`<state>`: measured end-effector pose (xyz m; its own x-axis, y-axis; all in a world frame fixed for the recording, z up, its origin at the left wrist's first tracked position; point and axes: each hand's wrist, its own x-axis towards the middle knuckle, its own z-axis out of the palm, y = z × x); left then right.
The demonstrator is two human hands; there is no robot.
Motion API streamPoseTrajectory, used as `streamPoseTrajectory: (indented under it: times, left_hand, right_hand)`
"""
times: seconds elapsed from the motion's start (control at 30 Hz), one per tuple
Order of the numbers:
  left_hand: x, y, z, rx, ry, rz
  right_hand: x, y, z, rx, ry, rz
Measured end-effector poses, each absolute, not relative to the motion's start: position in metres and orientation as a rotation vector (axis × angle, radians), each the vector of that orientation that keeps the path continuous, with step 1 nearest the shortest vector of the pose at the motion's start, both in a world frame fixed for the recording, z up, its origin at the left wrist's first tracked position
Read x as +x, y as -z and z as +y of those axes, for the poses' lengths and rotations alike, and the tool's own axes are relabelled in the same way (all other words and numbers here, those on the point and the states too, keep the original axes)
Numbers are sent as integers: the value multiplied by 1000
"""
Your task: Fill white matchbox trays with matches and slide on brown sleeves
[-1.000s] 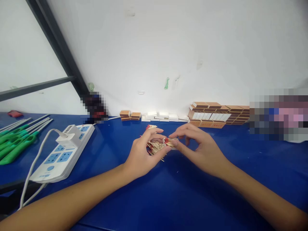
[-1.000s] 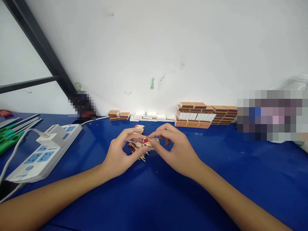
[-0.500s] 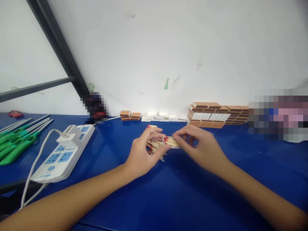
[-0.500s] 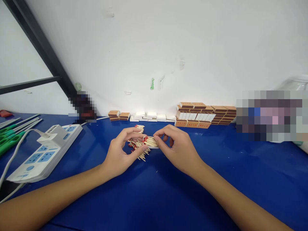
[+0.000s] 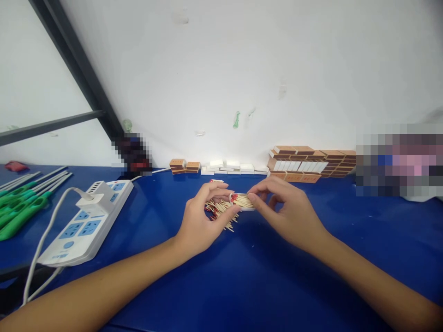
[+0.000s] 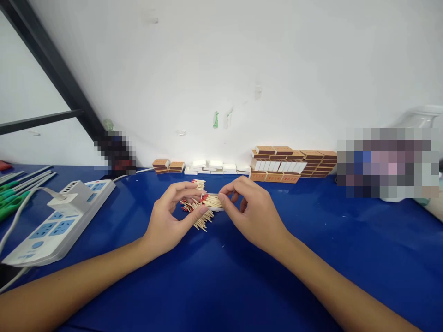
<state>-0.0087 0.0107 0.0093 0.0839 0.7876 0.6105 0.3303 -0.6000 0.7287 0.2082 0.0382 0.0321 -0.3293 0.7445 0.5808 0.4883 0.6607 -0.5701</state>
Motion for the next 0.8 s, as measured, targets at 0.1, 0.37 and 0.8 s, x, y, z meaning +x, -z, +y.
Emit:
streamPoseTrajectory:
  times: [0.1,0.37,0.8]
  left_hand:
    - [-9,-9,12,1957,-1538,1108]
    - [-9,-9,13,1875,-1564,1139]
    - [-11,-11,12,1931,-1511,1199]
  right_hand:
    - [208,-32,37,-965,-391,-1984]
    - [207,-33,37,-984,-489,-1963]
    - [206,-34,40,-1029,-866,-1841]
